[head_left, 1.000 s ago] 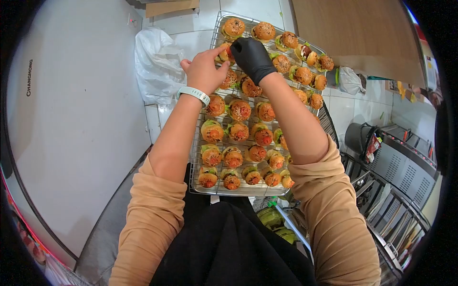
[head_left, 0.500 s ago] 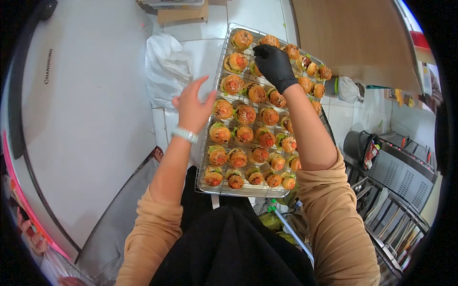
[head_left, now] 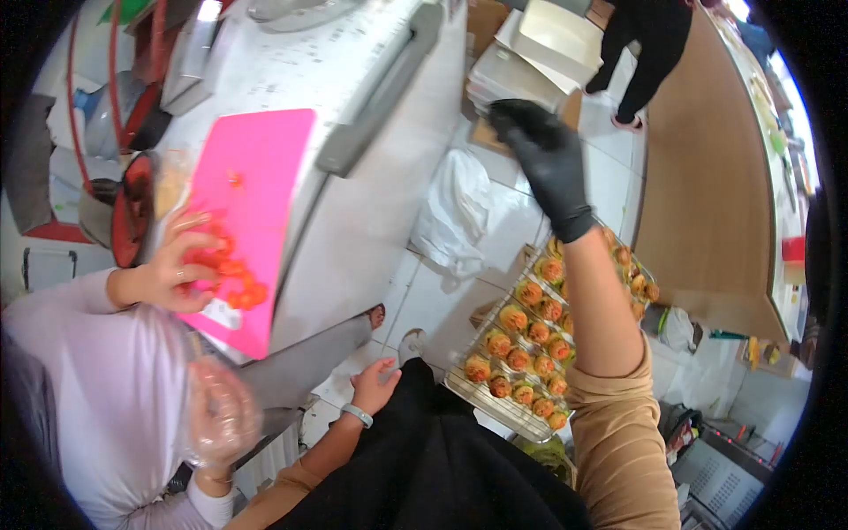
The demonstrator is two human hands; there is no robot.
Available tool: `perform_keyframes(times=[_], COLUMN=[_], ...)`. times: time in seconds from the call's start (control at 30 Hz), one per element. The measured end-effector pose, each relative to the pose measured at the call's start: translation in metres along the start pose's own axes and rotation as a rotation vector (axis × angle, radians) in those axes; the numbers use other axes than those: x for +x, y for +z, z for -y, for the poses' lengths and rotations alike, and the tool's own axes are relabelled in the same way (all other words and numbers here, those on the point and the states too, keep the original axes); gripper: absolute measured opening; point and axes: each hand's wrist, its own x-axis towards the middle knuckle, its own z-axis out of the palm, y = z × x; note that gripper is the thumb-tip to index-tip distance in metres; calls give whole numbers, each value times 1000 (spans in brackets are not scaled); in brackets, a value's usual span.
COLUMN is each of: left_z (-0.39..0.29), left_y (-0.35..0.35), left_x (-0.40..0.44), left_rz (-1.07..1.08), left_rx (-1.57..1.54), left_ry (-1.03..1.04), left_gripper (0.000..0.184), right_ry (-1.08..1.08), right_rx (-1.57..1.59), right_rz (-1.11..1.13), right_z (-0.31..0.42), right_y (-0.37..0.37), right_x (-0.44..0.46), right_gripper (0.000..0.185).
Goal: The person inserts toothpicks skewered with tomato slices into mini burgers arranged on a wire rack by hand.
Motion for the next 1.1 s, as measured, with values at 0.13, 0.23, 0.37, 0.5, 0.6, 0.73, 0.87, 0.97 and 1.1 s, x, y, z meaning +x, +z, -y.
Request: perform_keyframes(times=[0.13,0.23,0.37,0.5,0.6,0.73,0.87,0.97,1.1], left_z=[-7,-25,-38,-92,-151,-232,-255,-267,-272], left_y=[-31,-54,-64,-79,-87,-99,-60,-12,55], left_x=[-18,-24,-24,-14,1,14,21,17,12], left_rz=[-57,-129,-192,-213,-254,-256,25,148,261], left_rx=[-124,-176,-344,-378,-824,-1278,-1210,-1255,-1302], left_ry=[-3,20,95,224,393,514,582,477,341], left_gripper=[32,29,27,27,31,38,25,18,16], right_ry=[-61,-229,-278,-182,-35,138,227,250,357], right_rx=[-5,-306,-591,-283,-36,-60,-85,-162,-45], right_rz=[442,466,388,341,325,370,297,169,-53], right_z=[48,46,43,47,69,69,67,58,29], right_y=[132,202,241,211,149,63,-2,-44,-84], right_x=[5,0,-2,-8,-33,-80,-126,-159,-210], right_gripper=[21,24,16,17,16,18,17,17,16])
